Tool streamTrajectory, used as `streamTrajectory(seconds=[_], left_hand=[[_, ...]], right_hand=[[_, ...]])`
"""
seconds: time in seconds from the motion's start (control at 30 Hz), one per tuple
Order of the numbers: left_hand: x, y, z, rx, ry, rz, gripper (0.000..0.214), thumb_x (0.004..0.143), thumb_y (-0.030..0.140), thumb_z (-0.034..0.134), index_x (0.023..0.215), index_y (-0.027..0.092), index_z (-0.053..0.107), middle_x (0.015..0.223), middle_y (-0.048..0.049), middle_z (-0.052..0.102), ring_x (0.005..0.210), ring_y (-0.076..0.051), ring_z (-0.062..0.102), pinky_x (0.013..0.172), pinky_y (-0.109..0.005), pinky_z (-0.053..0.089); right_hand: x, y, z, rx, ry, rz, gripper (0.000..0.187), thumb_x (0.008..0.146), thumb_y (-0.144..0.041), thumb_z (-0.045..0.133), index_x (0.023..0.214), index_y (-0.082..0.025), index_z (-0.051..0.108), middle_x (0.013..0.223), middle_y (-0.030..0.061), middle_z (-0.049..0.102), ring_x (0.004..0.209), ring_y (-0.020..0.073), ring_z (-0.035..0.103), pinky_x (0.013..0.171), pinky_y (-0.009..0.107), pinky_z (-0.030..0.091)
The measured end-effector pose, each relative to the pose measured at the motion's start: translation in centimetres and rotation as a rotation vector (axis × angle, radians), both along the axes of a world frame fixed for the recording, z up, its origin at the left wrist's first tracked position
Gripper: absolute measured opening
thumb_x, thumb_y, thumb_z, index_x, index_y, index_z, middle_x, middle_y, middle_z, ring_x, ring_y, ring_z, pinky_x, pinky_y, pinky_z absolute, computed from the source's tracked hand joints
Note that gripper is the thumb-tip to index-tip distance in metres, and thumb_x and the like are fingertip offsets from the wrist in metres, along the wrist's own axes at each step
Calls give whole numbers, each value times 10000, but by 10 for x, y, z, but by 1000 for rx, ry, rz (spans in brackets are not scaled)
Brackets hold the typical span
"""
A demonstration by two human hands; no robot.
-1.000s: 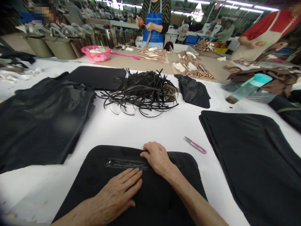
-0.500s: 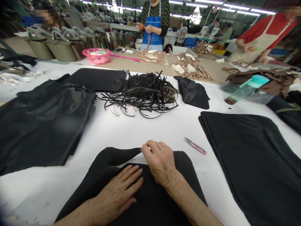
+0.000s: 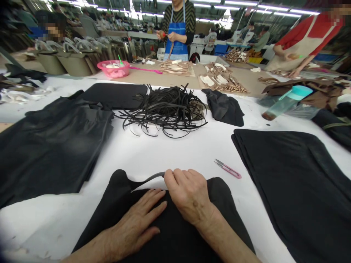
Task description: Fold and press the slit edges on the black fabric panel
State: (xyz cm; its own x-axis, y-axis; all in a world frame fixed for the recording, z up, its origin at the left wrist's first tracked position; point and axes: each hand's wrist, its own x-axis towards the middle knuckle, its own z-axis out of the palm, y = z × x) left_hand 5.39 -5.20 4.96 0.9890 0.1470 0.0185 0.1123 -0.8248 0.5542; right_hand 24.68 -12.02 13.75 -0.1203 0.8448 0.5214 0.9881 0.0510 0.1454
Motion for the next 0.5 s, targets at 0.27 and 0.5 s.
streamTrajectory(seconds=[0.27,0.5], left_hand=[[6,5,14,-27,-186,116,312,879,132,396,1148,216,529,1301,-73,503,1259,-193,395,1042,-368,399],[46,1,23,-47,-88,209,350,834,140,420,1164,186,524,1213,-94,578,1114,-206,544,945,-374,493]], right_hand=[[5,4,-14,-216,74,10,195,876,-113,431,709,-185,501,607,0,518,538,142,435,550,299,217],[28,6,-14,-547,379,-103,84,870,-294,554,856,-216,582,756,-12,653,692,152,576,602,255,310]])
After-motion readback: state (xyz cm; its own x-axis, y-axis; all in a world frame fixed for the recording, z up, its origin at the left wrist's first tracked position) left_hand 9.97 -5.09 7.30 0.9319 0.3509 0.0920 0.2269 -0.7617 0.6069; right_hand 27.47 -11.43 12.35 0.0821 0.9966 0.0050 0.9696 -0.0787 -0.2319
